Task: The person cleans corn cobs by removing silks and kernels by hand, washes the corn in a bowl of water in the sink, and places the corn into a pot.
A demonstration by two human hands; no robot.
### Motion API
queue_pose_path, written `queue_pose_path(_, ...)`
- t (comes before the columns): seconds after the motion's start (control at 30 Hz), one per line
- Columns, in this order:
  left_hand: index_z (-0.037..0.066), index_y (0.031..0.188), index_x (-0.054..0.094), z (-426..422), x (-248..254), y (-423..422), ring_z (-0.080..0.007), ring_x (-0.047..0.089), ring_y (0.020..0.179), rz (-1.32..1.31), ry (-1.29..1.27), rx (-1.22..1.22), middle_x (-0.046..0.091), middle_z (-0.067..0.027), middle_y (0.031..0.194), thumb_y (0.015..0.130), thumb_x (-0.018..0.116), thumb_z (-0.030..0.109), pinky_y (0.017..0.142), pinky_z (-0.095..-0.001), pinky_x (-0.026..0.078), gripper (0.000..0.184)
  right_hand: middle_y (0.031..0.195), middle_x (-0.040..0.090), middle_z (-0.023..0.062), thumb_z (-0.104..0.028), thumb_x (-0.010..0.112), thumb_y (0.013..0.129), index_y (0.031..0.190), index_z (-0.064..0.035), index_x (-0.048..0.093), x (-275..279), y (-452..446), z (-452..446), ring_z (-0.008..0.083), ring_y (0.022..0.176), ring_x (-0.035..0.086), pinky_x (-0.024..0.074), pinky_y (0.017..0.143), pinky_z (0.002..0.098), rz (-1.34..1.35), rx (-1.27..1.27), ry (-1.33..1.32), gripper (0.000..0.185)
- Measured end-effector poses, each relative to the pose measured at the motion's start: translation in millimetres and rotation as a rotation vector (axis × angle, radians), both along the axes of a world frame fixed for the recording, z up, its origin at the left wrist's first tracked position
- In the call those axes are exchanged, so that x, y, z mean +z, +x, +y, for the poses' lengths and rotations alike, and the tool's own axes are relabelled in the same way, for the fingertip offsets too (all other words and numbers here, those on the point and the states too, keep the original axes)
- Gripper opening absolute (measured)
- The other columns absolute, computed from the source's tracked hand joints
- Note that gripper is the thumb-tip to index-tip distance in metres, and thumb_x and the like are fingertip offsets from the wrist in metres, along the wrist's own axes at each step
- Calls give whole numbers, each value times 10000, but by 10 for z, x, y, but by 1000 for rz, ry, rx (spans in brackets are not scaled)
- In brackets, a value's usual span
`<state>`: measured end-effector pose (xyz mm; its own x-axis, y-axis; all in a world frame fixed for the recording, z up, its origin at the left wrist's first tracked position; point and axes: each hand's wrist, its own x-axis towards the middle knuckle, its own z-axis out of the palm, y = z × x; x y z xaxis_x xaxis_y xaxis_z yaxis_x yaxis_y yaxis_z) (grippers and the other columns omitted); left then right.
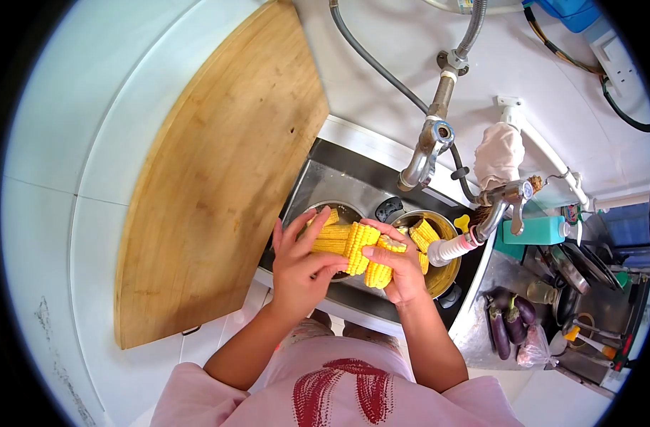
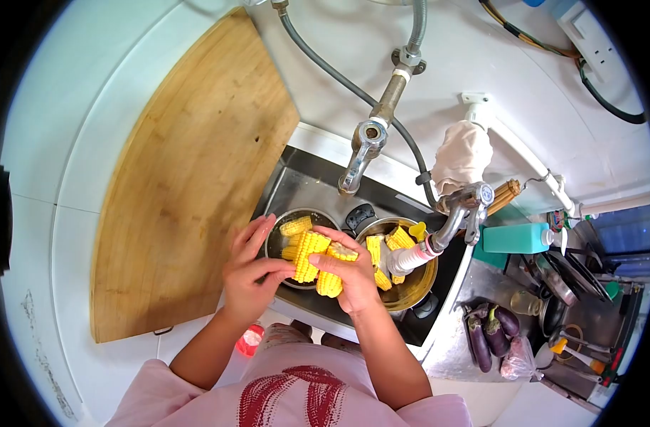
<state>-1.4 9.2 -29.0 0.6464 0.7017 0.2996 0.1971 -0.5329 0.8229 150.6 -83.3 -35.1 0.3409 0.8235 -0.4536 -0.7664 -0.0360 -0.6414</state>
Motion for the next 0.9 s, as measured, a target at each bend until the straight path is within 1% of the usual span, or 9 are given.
queue_pose_path(0.07,116,739,643,-51,53,21,-314,455,1220,79,299,15,524,-67,1340,716,716,138,1085,-550,144,80,1082,626,102,29,724,709,1170,22,575,13,-6,-2,183,955,613,498,841,300,83,-9,-17,484)
queue_pose_path(0.17,77,755,559,-27,142,61,-364,430,1235,213,354,-69,485,-136,1352,752,646,51,1047,-569,220,92,1070,629,102,20,731,702,1158,21,580,-15,4,1,182,953,613,496,843,300,29,8,-15,481)
queue_pose_path(0.3,60,791,515,-9,95,121,-375,419,1234,198,255,-78,466,-154,1309,782,562,-4,1043,-539,258,80,1050,631,98,17,734,700,1149,17,586,2,19,13,179,943,612,493,838,297,-8,20,-30,473)
queue_pose_path(0.37,78,832,506,34,25,116,-357,434,1204,33,95,15,470,-126,1240,779,560,6,1058,-540,195,105,1040,630,90,13,738,698,1136,9,594,-3,7,13,173,939,610,491,828,290,2,45,-23,462)
queue_pose_path(0.4,68,819,513,71,17,116,-352,461,1151,-11,114,46,496,-135,1167,790,566,17,1005,-496,290,79,1040,630,90,13,738,698,1136,9,594,-15,8,10,173,939,610,491,828,290,3,44,-24,462)
queue_pose_path(0.57,55,816,566,134,-39,-10,-330,513,1056,-95,28,81,541,-127,1078,800,611,52,897,-411,392,49,1012,634,78,9,736,709,1120,-5,601,-54,9,10,171,898,617,497,800,287,19,-12,-77,432)
queue_pose_path(0.7,73,827,670,194,-828,-515,-253,518,1014,227,-87,71,581,-72,995,773,686,77,870,-356,400,57,1008,640,100,8,731,716,1121,8,574,-377,28,4,188,895,628,497,804,302,75,-55,-149,434)
queue_pose_path(0.77,98,850,693,162,-1216,-826,-255,512,1008,468,34,-110,582,-62,1013,747,716,116,899,-371,367,107,1006,641,103,1,731,719,1139,12,559,-479,-4,3,193,913,626,492,817,310,72,-50,-187,453)
queue_pose_path(0.9,144,825,716,8,-1346,-1101,-230,510,992,555,-58,-342,604,-17,1013,650,771,153,928,-421,326,184,1032,630,106,-39,751,714,1158,8,538,-681,-72,-30,199,930,622,493,812,314,100,-52,-261,495)
